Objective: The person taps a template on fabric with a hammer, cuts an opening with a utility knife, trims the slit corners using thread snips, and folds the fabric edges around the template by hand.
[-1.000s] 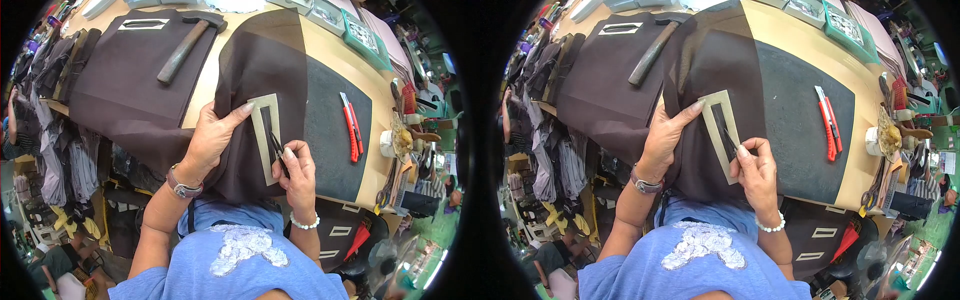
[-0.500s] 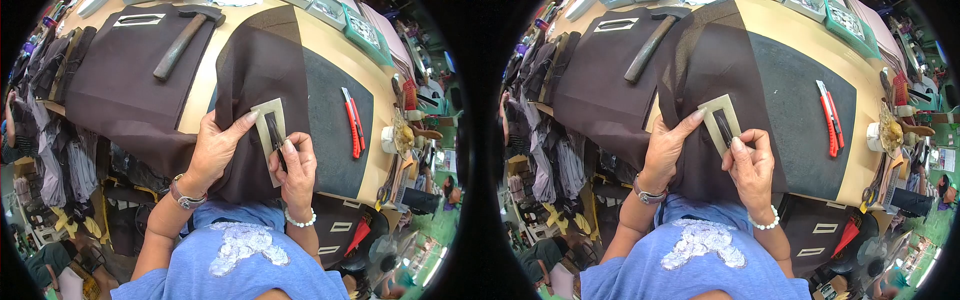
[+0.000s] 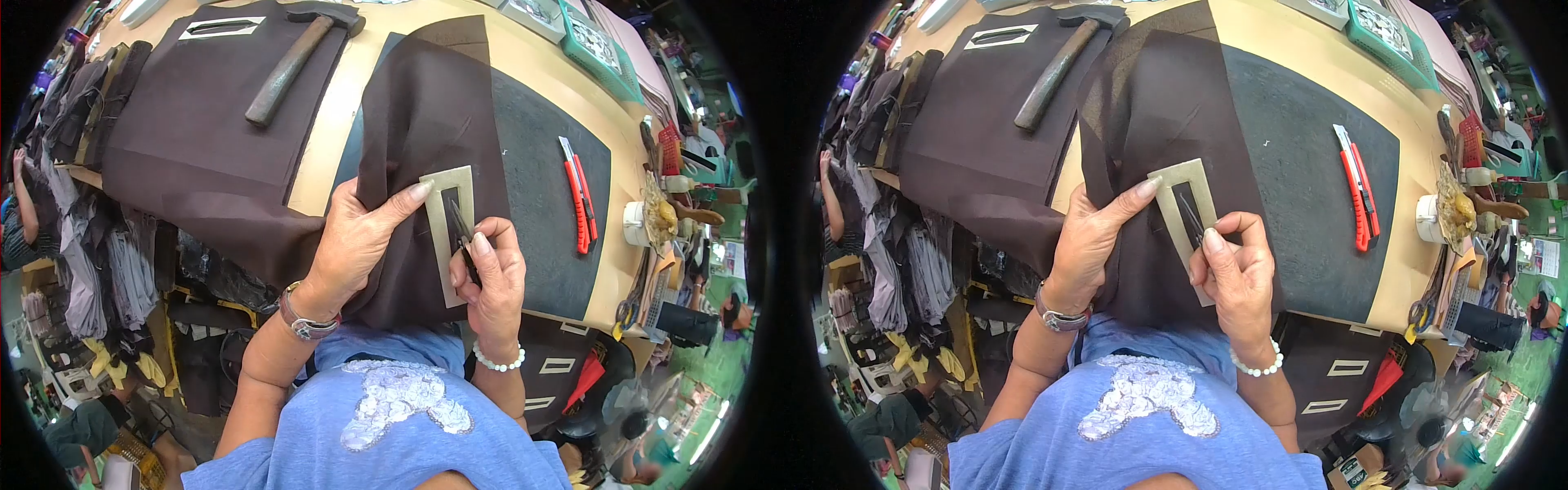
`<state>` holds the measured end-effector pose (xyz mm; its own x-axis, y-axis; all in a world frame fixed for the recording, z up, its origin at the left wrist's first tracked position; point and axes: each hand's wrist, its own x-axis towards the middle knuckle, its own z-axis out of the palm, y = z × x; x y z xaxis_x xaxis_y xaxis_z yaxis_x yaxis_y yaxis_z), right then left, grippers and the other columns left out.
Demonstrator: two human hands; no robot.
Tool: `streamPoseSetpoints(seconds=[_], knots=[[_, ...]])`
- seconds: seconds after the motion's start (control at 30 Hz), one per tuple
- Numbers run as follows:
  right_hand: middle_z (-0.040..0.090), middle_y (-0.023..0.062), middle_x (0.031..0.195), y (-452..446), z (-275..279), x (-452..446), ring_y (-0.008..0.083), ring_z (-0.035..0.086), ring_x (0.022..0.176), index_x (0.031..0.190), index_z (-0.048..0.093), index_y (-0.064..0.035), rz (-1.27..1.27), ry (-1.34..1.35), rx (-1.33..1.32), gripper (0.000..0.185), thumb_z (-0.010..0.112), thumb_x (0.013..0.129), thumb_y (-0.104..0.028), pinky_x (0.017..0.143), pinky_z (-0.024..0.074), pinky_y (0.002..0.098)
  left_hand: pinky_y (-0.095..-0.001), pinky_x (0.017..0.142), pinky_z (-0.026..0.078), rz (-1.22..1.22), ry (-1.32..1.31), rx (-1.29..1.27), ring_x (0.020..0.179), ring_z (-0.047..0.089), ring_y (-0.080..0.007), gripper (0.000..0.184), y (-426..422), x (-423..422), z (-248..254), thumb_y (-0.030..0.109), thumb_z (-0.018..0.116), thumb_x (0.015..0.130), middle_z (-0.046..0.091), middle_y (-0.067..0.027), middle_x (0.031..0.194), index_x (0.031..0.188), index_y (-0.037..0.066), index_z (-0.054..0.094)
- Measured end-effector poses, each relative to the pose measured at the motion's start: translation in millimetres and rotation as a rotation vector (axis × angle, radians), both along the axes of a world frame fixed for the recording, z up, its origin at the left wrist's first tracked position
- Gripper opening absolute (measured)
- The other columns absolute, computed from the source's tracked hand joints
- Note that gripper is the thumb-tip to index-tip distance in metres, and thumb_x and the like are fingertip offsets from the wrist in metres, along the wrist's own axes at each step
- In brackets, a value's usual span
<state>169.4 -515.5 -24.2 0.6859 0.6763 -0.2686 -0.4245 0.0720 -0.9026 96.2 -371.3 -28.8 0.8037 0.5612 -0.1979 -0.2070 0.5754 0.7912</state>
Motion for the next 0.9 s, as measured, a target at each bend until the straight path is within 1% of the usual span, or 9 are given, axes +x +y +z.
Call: streamPoseSetpoints(seconds=[0.1,0.3,0.53,0.63,0.7,0.8,0.9], knots=[[0.055,0.0061,0.060,1,6,3,0.0025,0.039,0.045,0.103,0.040,-0.0074,0.008,0.015,-0.010,0.021,0.055,0.094,-0.020,0.042,0.0258,0.0167,-0.0239,0.080,0.049,-0.017,-0.001,0.021,0.087,0.061,-0.0091,0.019,-1,0,1,0.009,0.065,0.088,0.067,-0.0066,0.098,0.103,-0.002,0.064],[0.054,0.0038,0.059,-1,3,7,0.0022,0.039,0.046,0.101,0.040,-0.0074,0.039,0.007,-0.021,0.022,0.056,0.093,-0.018,0.042,0.0261,0.0175,-0.0246,0.081,0.049,-0.038,-0.014,0.073,0.088,0.060,-0.0093,0.022,1,-2,2,0.009,0.065,0.088,0.066,-0.0064,0.099,0.106,-0.002,0.062],[0.048,-0.0002,0.056,0,-5,4,0.0021,0.038,0.048,0.099,0.040,-0.0065,0.015,-0.059,-0.034,0.017,0.053,0.095,-0.016,0.043,0.0261,0.0176,-0.0244,0.080,0.049,-0.064,-0.011,0.070,0.087,0.059,-0.0083,0.021,-1,-3,0,0.010,0.064,0.089,0.066,-0.0047,0.098,0.105,-0.002,0.062],[0.048,-0.0005,0.058,1,2,-2,0.0021,0.037,0.048,0.101,0.038,-0.0061,-0.006,-0.102,-0.082,0.016,0.051,0.096,-0.015,0.043,0.0260,0.0173,-0.0240,0.079,0.048,-0.024,0.029,0.081,0.087,0.058,-0.0075,0.020,-7,-2,-3,0.011,0.063,0.089,0.065,-0.0038,0.097,0.104,-0.002,0.062],[0.048,-0.0002,0.060,-1,11,-12,0.0020,0.036,0.049,0.103,0.037,-0.0058,-0.023,-0.109,-0.125,0.016,0.049,0.097,-0.015,0.044,0.0264,0.0171,-0.0234,0.078,0.048,0.045,0.016,0.093,0.087,0.058,-0.0071,0.019,-14,2,-7,0.011,0.063,0.089,0.065,-0.0032,0.097,0.103,-0.002,0.062],[0.049,0.0006,0.063,-6,8,-25,0.0016,0.036,0.049,0.105,0.036,-0.0063,-0.059,-0.073,-0.139,0.016,0.047,0.097,-0.016,0.044,0.0261,0.0166,-0.0227,0.077,0.046,0.122,0.035,0.132,0.087,0.056,-0.0066,0.018,-22,4,-6,0.012,0.063,0.090,0.065,-0.0025,0.096,0.103,-0.001,0.061],[0.049,0.0013,0.065,-5,-1,-34,0.0013,0.035,0.050,0.107,0.035,-0.0086,-0.110,-0.067,-0.078,0.016,0.045,0.098,-0.018,0.044,0.0256,0.0160,-0.0222,0.076,0.046,0.184,0.039,0.144,0.085,0.055,-0.0060,0.017,-29,5,-7,0.012,0.062,0.090,0.064,-0.0017,0.095,0.102,-0.001,0.061]])
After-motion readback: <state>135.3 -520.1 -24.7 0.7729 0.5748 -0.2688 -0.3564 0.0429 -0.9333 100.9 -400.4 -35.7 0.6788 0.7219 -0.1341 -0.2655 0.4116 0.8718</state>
